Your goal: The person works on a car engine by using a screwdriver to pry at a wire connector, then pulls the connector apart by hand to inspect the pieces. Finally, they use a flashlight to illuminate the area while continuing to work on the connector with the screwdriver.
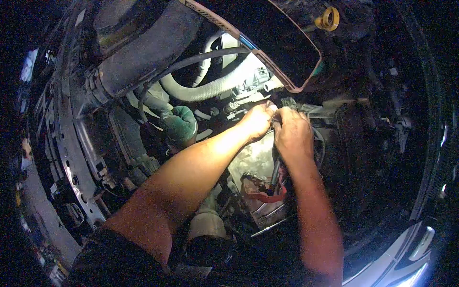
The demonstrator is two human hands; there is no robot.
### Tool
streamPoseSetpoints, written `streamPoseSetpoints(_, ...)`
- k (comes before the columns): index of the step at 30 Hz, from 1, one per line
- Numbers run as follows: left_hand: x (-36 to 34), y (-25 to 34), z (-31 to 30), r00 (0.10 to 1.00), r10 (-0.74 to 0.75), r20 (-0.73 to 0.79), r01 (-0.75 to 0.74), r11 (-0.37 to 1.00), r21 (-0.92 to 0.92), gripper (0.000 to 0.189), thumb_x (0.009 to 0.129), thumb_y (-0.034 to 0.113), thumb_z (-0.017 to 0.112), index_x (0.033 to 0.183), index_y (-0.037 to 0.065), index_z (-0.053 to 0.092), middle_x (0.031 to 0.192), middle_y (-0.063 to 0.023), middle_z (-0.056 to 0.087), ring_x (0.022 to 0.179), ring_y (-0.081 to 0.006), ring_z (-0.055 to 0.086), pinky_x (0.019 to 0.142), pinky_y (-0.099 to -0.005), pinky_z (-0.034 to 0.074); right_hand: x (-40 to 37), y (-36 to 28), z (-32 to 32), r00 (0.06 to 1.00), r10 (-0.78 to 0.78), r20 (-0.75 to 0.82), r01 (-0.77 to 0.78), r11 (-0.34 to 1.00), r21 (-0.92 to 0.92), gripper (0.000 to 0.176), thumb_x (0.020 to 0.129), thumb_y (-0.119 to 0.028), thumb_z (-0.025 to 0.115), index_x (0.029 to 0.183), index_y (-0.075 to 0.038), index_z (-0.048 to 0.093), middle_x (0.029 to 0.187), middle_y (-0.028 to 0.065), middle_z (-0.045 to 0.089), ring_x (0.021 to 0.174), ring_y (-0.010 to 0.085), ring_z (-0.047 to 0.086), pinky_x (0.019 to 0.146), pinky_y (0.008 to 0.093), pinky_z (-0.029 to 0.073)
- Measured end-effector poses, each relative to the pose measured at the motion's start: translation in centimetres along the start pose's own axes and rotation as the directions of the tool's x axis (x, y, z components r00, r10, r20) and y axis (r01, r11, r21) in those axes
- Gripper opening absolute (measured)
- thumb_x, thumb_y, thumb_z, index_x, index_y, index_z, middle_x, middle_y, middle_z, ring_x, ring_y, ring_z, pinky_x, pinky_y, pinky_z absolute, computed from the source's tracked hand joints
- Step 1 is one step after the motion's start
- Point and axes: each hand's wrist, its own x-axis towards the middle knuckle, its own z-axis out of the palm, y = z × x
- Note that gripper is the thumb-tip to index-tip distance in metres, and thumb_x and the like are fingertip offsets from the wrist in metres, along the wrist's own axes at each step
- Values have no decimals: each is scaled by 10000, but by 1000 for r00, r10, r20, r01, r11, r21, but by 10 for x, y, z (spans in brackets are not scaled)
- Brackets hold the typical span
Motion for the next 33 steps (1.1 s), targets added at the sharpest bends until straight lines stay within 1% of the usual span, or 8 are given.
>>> streamPoseSetpoints(2,3,0,-2,997,-48,59,47,999,10,432,1044,355,473,1177,-14,655,1088,-189,701,1001,-256,651,914,-370,475,0,1,0,1000,5,-17,-4,998,58,211,763,-24,749,949,-24,648,900,184,656,898,393,632,825,466,496)
streamPoseSetpoints(4,7,-7,2,999,-21,49,23,999,-31,425,1044,354,471,1175,-2,661,1080,-184,703,999,-257,651,912,-370,474,-1,4,-1,1000,-3,-16,5,996,94,221,751,-8,744,938,-20,627,905,182,645,877,395,622,816,464,494)
streamPoseSetpoints(10,9,-10,2,999,-7,37,7,1000,3,412,1042,357,470,1130,10,673,1058,-172,707,995,-257,650,913,-373,471,-3,5,-3,1000,-6,-5,7,997,73,179,757,-8,737,919,4,661,923,192,624,871,388,626,796,454,508)
streamPoseSetpoints(13,9,-10,1,999,-4,43,3,1000,10,412,1041,360,470,1108,9,675,1054,-173,707,993,-259,650,914,-375,471,-3,4,-3,999,-23,-30,25,999,48,141,779,-26,750,904,-10,687,904,187,640,849,385,645,750,449,519)
streamPoseSetpoints(25,8,-9,2,1000,8,25,-8,1000,10,416,1040,373,463,1101,22,679,1046,-184,703,980,-263,647,910,-388,467,-4,3,-2,1000,-26,-14,26,999,27,165,765,-22,722,923,-26,677,901,181,602,875,384,614,790,461,502)
streamPoseSetpoints(28,14,-15,4,1000,19,18,-20,999,38,413,1040,368,465,1100,20,679,1039,-175,703,968,-254,646,898,-381,471,-4,2,-8,1000,-2,-27,6,989,148,211,756,3,726,956,-14,661,919,191,609,894,394,613,806,467,500)
streamPoseSetpoints(29,16,-18,5,1000,21,16,-22,999,47,412,1040,366,466,1099,18,679,1036,-171,704,964,-251,646,893,-379,472,-3,3,-9,1000,-14,-26,18,990,139,216,761,-2,729,966,-11,661,936,195,616,902,399,618,807,466,502)
streamPoseSetpoints(33,9,-13,4,999,45,8,-45,999,-26,413,1041,361,467,1102,8,674,1030,-161,703,957,-242,644,880,-372,476,-3,3,-11,1000,-28,-9,28,994,109,226,767,-19,742,978,-7,660,969,200,631,921,407,627,808,462,508)
